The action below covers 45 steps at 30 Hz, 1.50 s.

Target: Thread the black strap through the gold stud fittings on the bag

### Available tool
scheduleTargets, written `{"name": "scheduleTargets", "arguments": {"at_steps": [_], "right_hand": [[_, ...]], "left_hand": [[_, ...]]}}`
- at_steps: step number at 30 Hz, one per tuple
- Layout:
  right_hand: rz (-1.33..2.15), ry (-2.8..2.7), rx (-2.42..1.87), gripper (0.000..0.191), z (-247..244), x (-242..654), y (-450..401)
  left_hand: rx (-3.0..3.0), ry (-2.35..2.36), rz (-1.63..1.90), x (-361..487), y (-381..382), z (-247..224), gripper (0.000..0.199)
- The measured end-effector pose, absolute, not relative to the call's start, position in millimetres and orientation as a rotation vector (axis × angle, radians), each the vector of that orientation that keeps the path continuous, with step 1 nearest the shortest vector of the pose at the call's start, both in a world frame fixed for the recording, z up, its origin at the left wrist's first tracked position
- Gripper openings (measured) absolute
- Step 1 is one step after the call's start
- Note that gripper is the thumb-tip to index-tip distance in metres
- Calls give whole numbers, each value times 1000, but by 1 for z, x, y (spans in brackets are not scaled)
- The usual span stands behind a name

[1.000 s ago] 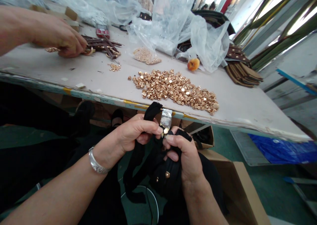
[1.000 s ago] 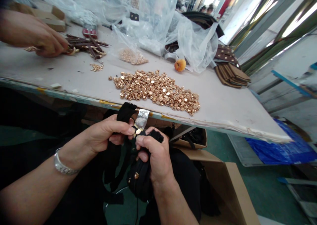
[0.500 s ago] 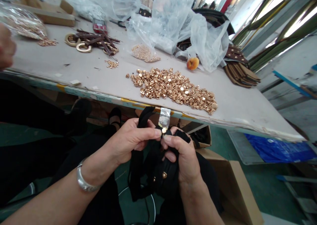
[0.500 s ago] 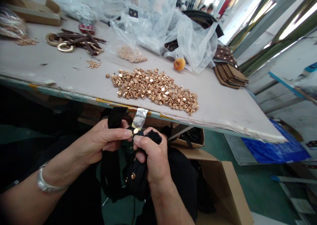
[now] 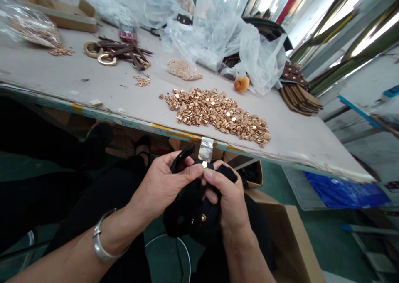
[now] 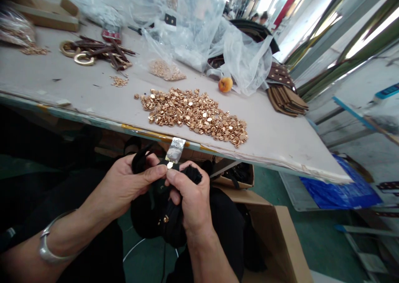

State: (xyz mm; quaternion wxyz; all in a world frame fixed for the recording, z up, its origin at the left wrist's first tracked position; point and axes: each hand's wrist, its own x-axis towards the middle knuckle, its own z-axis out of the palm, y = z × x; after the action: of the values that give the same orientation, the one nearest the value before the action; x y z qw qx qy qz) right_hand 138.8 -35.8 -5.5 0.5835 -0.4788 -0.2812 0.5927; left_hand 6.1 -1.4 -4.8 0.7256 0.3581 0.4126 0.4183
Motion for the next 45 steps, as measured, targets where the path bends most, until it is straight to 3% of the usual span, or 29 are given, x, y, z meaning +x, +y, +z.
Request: {"name": "scheduleTargets", "arguments": {"at_steps": [20,26,45], "right_hand": [[1066,-1080,-1353,28,7,151,-26],[1191,-1017,-1358,33,5,154,-34],[1326,-743,-1280,32,-6,148,-36]], "left_hand": [[928,873,873,8,1,-3,38],[889,886,892,5,-2,-4,30],[723,851,820,-1,-4,-3,37]]}}
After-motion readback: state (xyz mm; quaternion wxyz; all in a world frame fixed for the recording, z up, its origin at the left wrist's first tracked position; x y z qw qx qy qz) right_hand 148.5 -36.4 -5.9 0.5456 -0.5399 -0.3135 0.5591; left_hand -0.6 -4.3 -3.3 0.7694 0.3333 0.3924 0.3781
